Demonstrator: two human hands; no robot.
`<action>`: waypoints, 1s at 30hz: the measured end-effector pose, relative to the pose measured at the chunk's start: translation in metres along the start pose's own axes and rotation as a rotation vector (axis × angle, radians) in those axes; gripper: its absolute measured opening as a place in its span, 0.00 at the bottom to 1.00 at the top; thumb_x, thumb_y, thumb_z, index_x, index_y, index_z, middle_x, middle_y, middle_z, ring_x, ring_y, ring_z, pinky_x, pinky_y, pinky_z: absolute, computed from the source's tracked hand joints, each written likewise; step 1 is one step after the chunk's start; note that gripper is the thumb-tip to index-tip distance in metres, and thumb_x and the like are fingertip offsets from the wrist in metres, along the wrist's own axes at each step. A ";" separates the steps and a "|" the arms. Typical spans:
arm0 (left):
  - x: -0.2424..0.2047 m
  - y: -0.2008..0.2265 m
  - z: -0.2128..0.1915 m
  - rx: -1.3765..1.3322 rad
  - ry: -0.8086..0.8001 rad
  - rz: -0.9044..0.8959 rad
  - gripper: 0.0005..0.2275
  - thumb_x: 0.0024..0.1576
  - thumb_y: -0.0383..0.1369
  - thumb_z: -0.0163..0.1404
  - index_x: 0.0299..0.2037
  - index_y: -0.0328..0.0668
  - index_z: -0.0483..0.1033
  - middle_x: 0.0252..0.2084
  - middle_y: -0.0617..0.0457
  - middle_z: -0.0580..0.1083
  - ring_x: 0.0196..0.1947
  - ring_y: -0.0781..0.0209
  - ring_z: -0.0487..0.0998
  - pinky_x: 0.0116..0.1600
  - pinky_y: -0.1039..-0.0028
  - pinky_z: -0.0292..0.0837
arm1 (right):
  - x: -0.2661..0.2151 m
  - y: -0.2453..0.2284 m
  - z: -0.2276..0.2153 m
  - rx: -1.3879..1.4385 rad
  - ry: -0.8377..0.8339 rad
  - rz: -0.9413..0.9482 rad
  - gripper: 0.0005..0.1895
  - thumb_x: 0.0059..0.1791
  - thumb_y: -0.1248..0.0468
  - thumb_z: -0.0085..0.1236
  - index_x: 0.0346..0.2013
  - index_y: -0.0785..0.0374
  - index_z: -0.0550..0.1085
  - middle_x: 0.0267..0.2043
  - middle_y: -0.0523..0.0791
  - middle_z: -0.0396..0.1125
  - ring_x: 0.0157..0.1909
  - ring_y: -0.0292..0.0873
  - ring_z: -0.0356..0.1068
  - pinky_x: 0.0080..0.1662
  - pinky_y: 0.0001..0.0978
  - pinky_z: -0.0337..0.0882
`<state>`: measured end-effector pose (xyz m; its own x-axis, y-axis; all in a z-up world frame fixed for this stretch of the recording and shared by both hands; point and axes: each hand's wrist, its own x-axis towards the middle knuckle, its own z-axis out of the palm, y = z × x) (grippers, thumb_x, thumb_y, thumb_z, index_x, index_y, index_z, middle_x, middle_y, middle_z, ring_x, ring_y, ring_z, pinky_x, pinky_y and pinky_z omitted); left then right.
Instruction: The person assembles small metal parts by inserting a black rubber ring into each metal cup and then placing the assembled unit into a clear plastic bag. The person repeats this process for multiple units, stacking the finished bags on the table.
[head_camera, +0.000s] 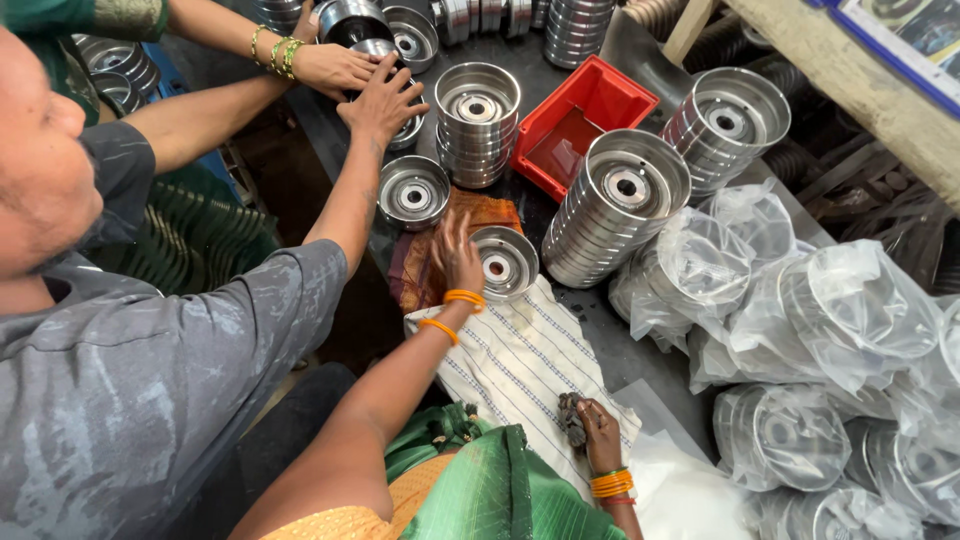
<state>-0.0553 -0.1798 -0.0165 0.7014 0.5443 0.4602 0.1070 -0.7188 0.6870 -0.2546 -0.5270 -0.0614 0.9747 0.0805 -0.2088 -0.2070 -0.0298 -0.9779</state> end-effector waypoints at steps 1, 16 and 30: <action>0.016 -0.005 -0.009 0.064 0.027 0.044 0.21 0.59 0.26 0.50 0.65 0.41 0.71 0.72 0.45 0.60 0.72 0.46 0.58 0.72 0.49 0.42 | 0.003 -0.001 0.000 -0.019 0.003 -0.006 0.17 0.53 0.57 0.56 0.41 0.72 0.79 0.36 0.44 0.74 0.37 0.36 0.69 0.42 0.27 0.70; 0.134 -0.062 -0.034 0.344 -0.393 0.028 0.13 0.54 0.38 0.60 0.46 0.40 0.80 0.47 0.40 0.79 0.50 0.43 0.79 0.56 0.57 0.72 | -0.002 -0.012 0.007 -0.073 0.014 0.001 0.17 0.52 0.56 0.57 0.40 0.71 0.78 0.34 0.43 0.73 0.37 0.36 0.68 0.42 0.27 0.69; -0.002 0.033 -0.128 0.158 -0.506 0.763 0.08 0.58 0.32 0.56 0.46 0.42 0.77 0.44 0.56 0.77 0.45 0.61 0.76 0.50 0.69 0.68 | -0.013 -0.026 0.013 -0.064 0.001 -0.002 0.16 0.53 0.57 0.57 0.37 0.70 0.77 0.32 0.40 0.69 0.35 0.33 0.64 0.40 0.26 0.67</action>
<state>-0.1436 -0.1493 0.0772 0.8412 -0.3273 0.4304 -0.4415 -0.8753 0.1974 -0.2629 -0.5145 -0.0334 0.9751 0.0798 -0.2068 -0.1993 -0.0929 -0.9755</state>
